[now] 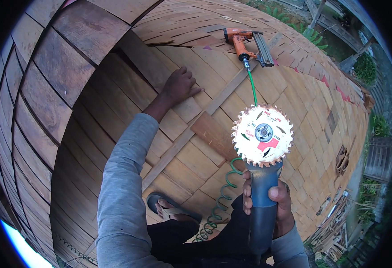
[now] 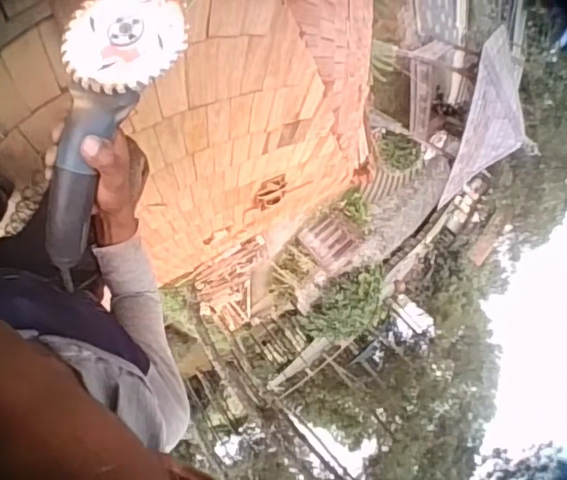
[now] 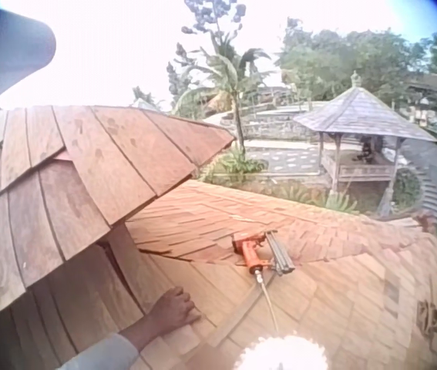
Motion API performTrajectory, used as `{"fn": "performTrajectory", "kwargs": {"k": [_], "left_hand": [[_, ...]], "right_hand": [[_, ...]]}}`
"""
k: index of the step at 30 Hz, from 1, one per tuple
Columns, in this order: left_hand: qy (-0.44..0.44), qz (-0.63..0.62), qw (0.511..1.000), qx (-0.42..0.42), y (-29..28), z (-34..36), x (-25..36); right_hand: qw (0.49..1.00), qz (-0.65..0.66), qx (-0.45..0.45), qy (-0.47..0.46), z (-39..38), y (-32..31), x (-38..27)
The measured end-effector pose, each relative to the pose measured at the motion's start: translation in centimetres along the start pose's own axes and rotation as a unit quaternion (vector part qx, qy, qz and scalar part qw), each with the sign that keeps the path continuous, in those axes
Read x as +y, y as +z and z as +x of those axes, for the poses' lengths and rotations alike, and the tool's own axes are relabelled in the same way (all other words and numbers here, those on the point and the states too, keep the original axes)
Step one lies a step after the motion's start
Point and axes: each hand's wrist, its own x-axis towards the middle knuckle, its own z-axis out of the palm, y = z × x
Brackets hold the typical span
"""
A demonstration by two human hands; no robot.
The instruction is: The person places wooden shingles onto a roof, aligns them with a guideline, and secures them using a pneumatic nail gun.
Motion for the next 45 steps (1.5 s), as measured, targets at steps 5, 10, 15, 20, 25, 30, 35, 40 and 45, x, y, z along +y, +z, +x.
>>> {"fn": "performTrajectory", "kwargs": {"k": [5,10,15,20,25,30,35,40,45], "left_hand": [[-0.009,0.011,1.0,-0.005,-0.1,0.0,0.0],[0.014,-0.006,1.0,-0.021,-0.5,0.2,-0.6],[0.046,0.003,0.996,-0.071,-0.9,0.7,-0.8],[0.06,0.009,0.995,-0.081,-0.9,1.0,-1.3],[0.079,0.009,0.991,-0.108,-0.9,1.5,-1.7],[0.095,0.005,0.987,-0.131,-1.1,1.8,-1.5],[0.085,0.006,0.987,-0.139,-1.4,1.7,-1.2],[0.107,0.0,0.984,-0.145,-1.5,1.9,-1.5],[0.127,-0.023,0.982,-0.142,-1.4,1.8,-1.7]], "right_hand": [[0.999,-0.012,0.013,-0.035,-0.5,0.1,0.5],[1.0,-0.02,0.016,-0.001,-0.9,0.1,0.1],[0.999,-0.038,0.012,-0.003,-1.0,0.2,-0.1],[1.0,-0.02,-0.005,-0.003,-0.5,0.2,0.1],[1.0,-0.008,-0.007,0.018,-0.4,-0.3,0.7],[1.0,-0.002,-0.006,0.019,-0.2,-0.3,0.7],[1.0,0.001,-0.006,0.018,0.1,-0.2,0.6],[1.0,-0.001,-0.004,0.026,0.2,-0.2,0.6],[1.0,-0.002,-0.005,0.025,0.1,-0.5,0.6]]}}
